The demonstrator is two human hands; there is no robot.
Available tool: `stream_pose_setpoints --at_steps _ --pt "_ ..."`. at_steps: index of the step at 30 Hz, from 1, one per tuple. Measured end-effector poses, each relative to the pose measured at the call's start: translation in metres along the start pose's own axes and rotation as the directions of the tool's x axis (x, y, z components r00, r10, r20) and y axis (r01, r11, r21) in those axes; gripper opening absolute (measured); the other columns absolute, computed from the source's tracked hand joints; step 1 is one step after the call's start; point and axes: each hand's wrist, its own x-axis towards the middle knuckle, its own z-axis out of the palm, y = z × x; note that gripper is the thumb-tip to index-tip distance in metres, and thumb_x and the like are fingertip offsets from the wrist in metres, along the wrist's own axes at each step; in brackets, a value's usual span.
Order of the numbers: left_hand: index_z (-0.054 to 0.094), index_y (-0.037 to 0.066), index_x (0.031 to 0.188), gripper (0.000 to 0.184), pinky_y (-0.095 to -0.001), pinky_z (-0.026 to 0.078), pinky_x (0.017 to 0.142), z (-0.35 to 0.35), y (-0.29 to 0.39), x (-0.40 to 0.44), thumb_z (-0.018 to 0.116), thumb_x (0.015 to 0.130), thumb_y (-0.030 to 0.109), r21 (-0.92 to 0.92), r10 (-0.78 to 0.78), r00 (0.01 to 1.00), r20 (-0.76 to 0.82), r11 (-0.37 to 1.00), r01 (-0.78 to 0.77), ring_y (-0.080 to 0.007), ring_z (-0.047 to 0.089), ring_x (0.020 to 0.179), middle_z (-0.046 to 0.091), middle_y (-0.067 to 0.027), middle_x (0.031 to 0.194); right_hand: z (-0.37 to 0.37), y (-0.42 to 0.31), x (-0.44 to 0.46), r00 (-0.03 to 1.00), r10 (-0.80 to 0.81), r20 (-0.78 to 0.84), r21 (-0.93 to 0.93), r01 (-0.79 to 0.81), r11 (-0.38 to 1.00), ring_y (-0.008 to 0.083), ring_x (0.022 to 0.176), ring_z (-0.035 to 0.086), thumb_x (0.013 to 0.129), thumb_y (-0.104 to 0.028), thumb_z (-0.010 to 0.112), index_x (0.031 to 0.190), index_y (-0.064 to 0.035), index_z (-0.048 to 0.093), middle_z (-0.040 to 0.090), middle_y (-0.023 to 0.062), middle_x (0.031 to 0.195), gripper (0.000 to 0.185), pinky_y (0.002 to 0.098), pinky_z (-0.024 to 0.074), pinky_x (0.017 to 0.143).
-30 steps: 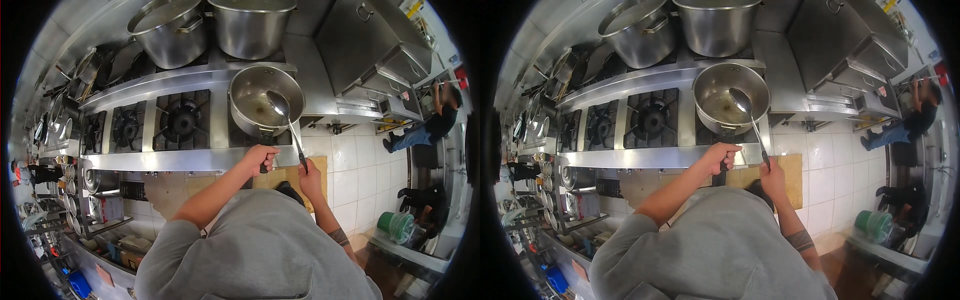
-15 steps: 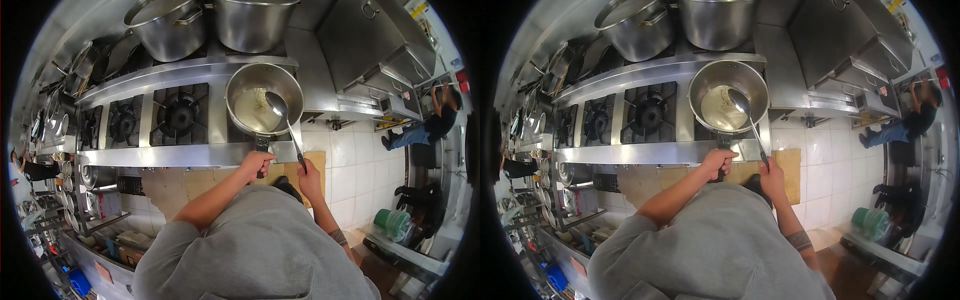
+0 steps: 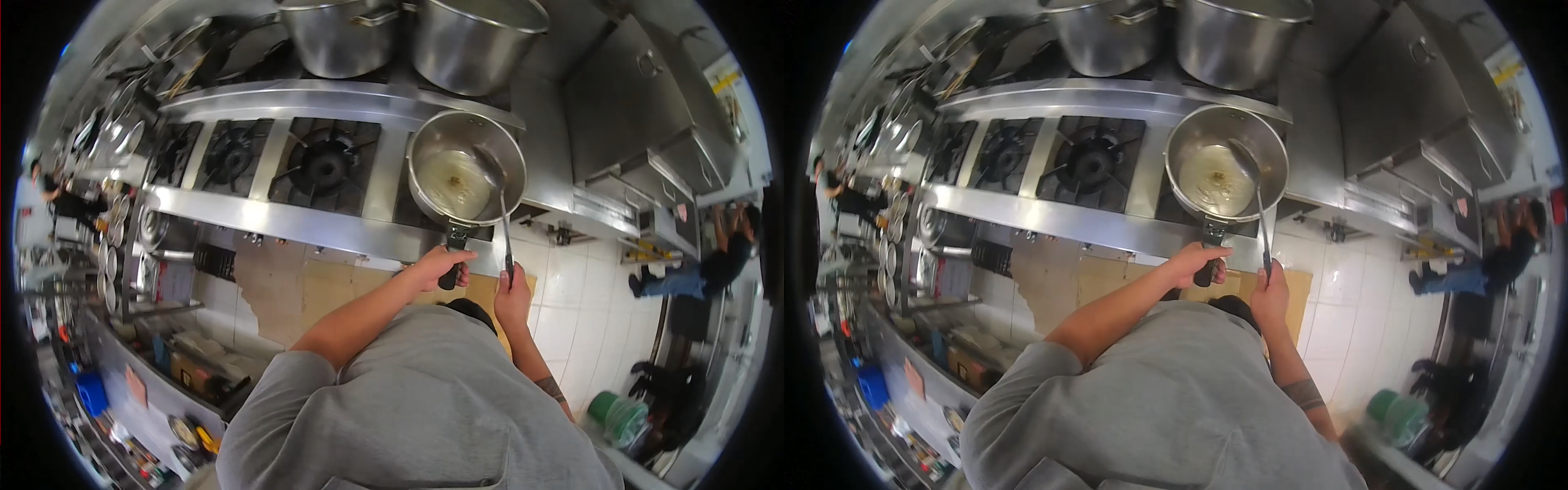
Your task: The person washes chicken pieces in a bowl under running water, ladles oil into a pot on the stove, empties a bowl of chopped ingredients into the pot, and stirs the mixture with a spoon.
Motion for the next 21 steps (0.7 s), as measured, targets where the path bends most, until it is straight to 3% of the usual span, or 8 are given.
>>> stream_pose_setpoints --at_steps 2,4,6,7,9,10,14,21 --pt "0.059 -0.002 0.104 0.047 -0.0377 0.057 0.069 -0.008 -0.009 -0.009 0.072 0.092 0.042 0.078 0.067 0.997 -0.039 0.995 -0.063 -0.0217 0.067 0.076 0.064 -0.0100 0.086 -0.004 0.001 -0.001 0.998 -0.066 -0.018 0.029 0.066 0.997 0.0421 0.082 0.062 0.101 -0.016 0.054 0.123 -0.0036 0.058 0.064 0.0224 0.089 0.026 0.0457 0.0497 0.076" --pt "0.056 -0.004 0.118 0.061 -0.0381 0.058 0.076 -0.028 -0.025 -0.020 0.069 0.093 0.049 0.144 0.155 0.982 -0.109 0.980 -0.138 -0.0233 0.069 0.085 0.066 -0.0126 0.096 -0.015 0.010 0.008 0.990 -0.001 0.142 -0.013 0.003 1.000 0.0395 0.091 0.066 0.100 -0.016 0.054 0.123 -0.0014 0.057 0.068 0.0212 0.102 0.027 0.0461 0.0505 0.082" --pt "0.049 -0.004 0.129 0.074 -0.0381 0.057 0.083 -0.059 -0.049 -0.030 0.065 0.093 0.058 0.154 0.178 0.969 -0.171 0.976 -0.152 -0.0246 0.068 0.092 0.065 -0.0169 0.107 -0.012 0.044 0.014 0.987 -0.068 0.148 0.224 0.033 0.974 0.0293 0.091 0.066 0.100 -0.017 0.055 0.121 -0.0002 0.057 0.069 0.0149 0.099 0.027 0.0434 0.0507 0.083" --pt "0.053 -0.004 0.123 0.068 -0.0383 0.057 0.082 -0.073 -0.069 -0.039 0.067 0.092 0.055 0.093 0.235 0.924 -0.300 0.972 -0.217 -0.0262 0.068 0.091 0.064 -0.0192 0.110 -0.010 0.061 0.016 0.982 -0.156 0.109 0.266 0.123 0.956 0.0174 0.073 0.062 0.101 -0.018 0.056 0.113 -0.0005 0.058 0.064 0.0073 0.084 0.021 0.0355 0.0516 0.067" --pt "0.056 -0.004 0.118 0.058 -0.0379 0.057 0.079 -0.095 -0.107 -0.070 0.065 0.094 0.049 0.070 0.283 0.816 -0.504 0.955 -0.288 -0.0254 0.068 0.088 0.065 -0.0169 0.104 -0.047 0.032 0.004 0.884 -0.049 0.464 0.625 -0.287 0.726 0.0095 0.049 0.047 0.101 -0.016 0.057 0.106 -0.0049 0.058 0.049 -0.0009 0.066 0.012 0.0257 0.0388 0.044" --pt "0.059 -0.004 0.112 0.049 -0.0375 0.058 0.077 -0.104 -0.127 -0.086 0.063 0.097 0.043 0.074 0.286 0.717 -0.635 0.947 -0.313 -0.0247 0.068 0.086 0.065 -0.0147 0.098 -0.049 0.031 0.001 0.860 -0.052 0.507 0.679 -0.362 0.639 0.0089 0.040 0.041 0.100 -0.014 0.059 0.096 -0.0087 0.053 0.045 -0.0016 0.062 0.009 0.0250 0.0324 0.036" --pt "0.060 -0.001 0.111 0.036 -0.0380 0.057 0.076 -0.118 -0.238 -0.156 0.061 0.096 0.032 -0.129 0.141 0.503 -0.853 0.876 -0.465 -0.0252 0.068 0.086 0.065 -0.0146 0.096 -0.064 0.026 -0.023 0.687 -0.153 0.710 0.533 -0.382 0.755 0.0101 0.039 0.041 0.098 -0.012 0.062 0.085 -0.0100 0.049 0.043 -0.0014 0.057 0.018 0.0259 0.0326 0.036" --pt "0.058 0.004 0.109 0.024 -0.0407 0.058 0.074 -0.073 -0.390 -0.252 0.061 0.096 0.024 -0.288 -0.069 0.371 -0.926 0.764 -0.578 -0.0256 0.067 0.079 0.063 -0.0109 0.092 -0.031 0.013 -0.082 0.459 -0.263 0.849 0.397 -0.223 0.890 0.0097 0.037 0.043 0.094 -0.014 0.066 0.078 -0.0105 0.049 0.045 -0.0013 0.051 0.023 0.0258 0.0269 0.034"
